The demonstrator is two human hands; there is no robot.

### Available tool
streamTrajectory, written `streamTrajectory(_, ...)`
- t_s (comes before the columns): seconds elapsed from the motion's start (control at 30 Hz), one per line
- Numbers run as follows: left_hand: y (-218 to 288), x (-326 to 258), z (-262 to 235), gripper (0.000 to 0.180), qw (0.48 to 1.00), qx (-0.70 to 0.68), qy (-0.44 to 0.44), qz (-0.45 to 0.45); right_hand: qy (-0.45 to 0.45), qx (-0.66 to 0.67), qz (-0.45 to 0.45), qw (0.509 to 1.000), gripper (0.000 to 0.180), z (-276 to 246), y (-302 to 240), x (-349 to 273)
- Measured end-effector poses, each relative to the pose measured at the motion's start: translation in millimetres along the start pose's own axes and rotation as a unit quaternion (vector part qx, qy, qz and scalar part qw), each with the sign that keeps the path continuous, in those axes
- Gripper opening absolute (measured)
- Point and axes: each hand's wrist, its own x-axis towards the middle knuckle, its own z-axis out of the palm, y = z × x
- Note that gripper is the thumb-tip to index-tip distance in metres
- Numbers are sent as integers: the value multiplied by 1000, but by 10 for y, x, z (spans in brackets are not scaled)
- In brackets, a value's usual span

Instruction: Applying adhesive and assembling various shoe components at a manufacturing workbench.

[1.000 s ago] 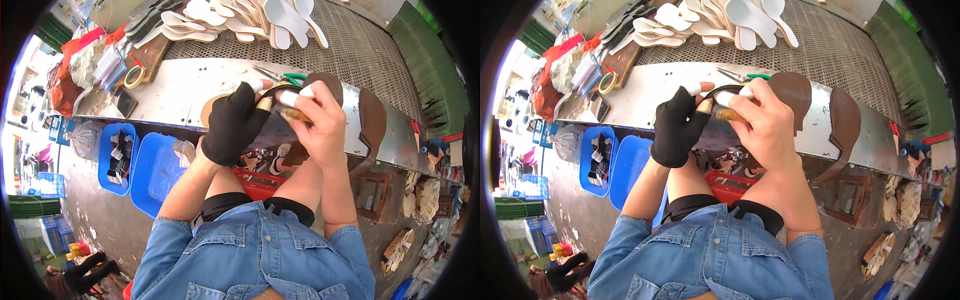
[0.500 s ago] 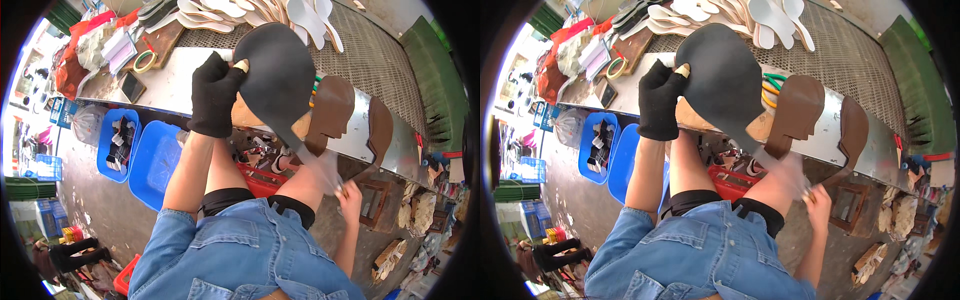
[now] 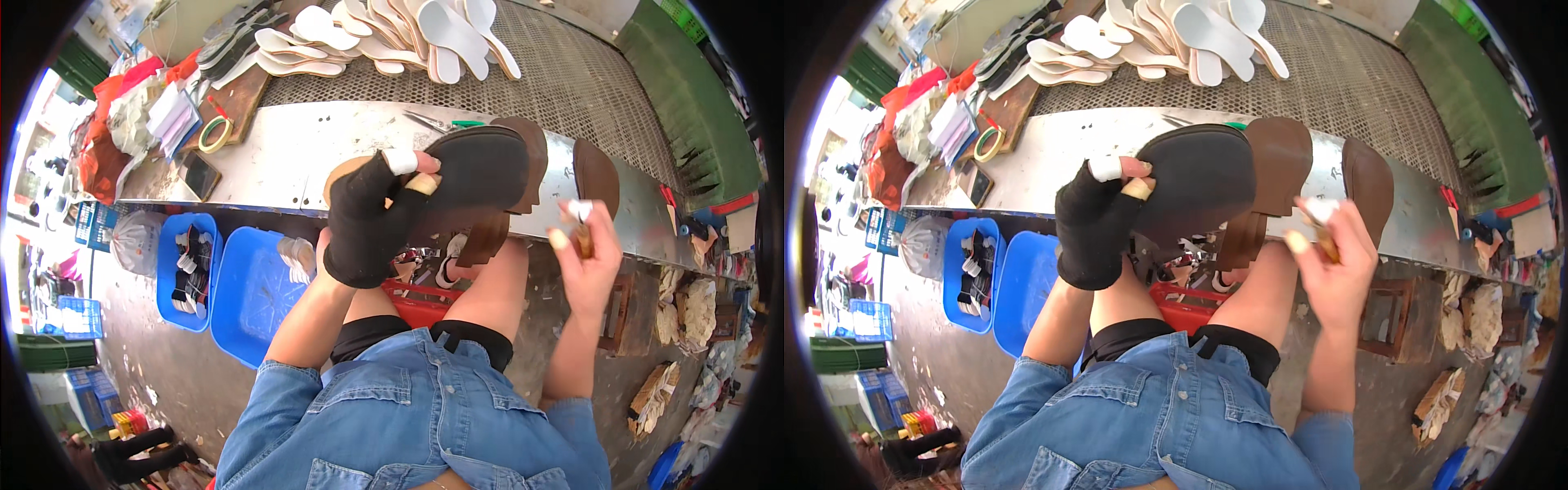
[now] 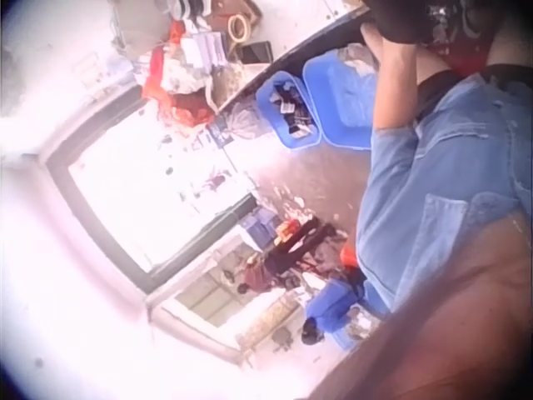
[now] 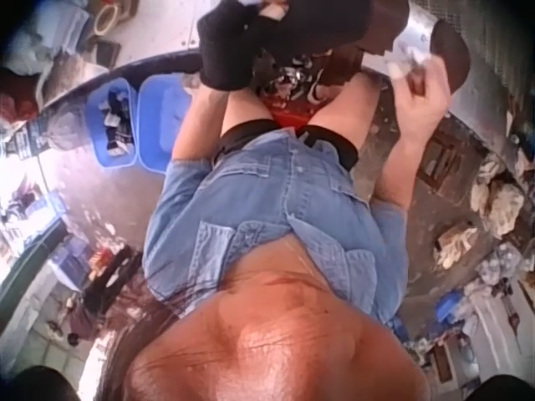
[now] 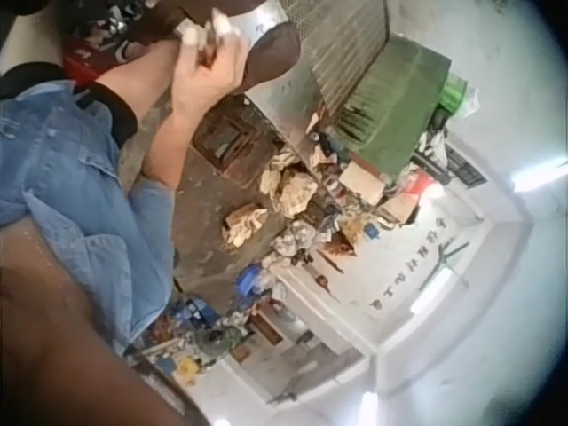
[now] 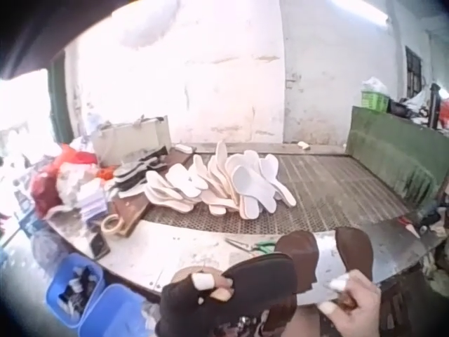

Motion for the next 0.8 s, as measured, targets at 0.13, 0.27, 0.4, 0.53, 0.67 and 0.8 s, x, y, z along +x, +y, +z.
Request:
streamTrajectory(0.13,180,-61,-18,28,984,-66,32,-161,8,-3,-170,985,36,452,-416,385)
streamTrajectory(0.27,126,-62,-54,29,999,19,0,-47,-17,27,-200,979,37,683,-227,394)
streamTrajectory(0.4,167,-78,-90,27,992,20,-9,-121,-38,52,-90,994,33,709,-302,391)
streamTrajectory(0.53,165,-23,-33,26,996,45,-8,-82,-34,144,-102,984,32,740,-184,430)
streamTrajectory(0.67,31,-10,-50,27,999,27,-5,-26,-31,90,-160,982,33,711,-193,438)
streamTrajectory(0.8,94,0,-45,28,998,43,-48,-25,-21,90,-144,985,32,733,-161,454)
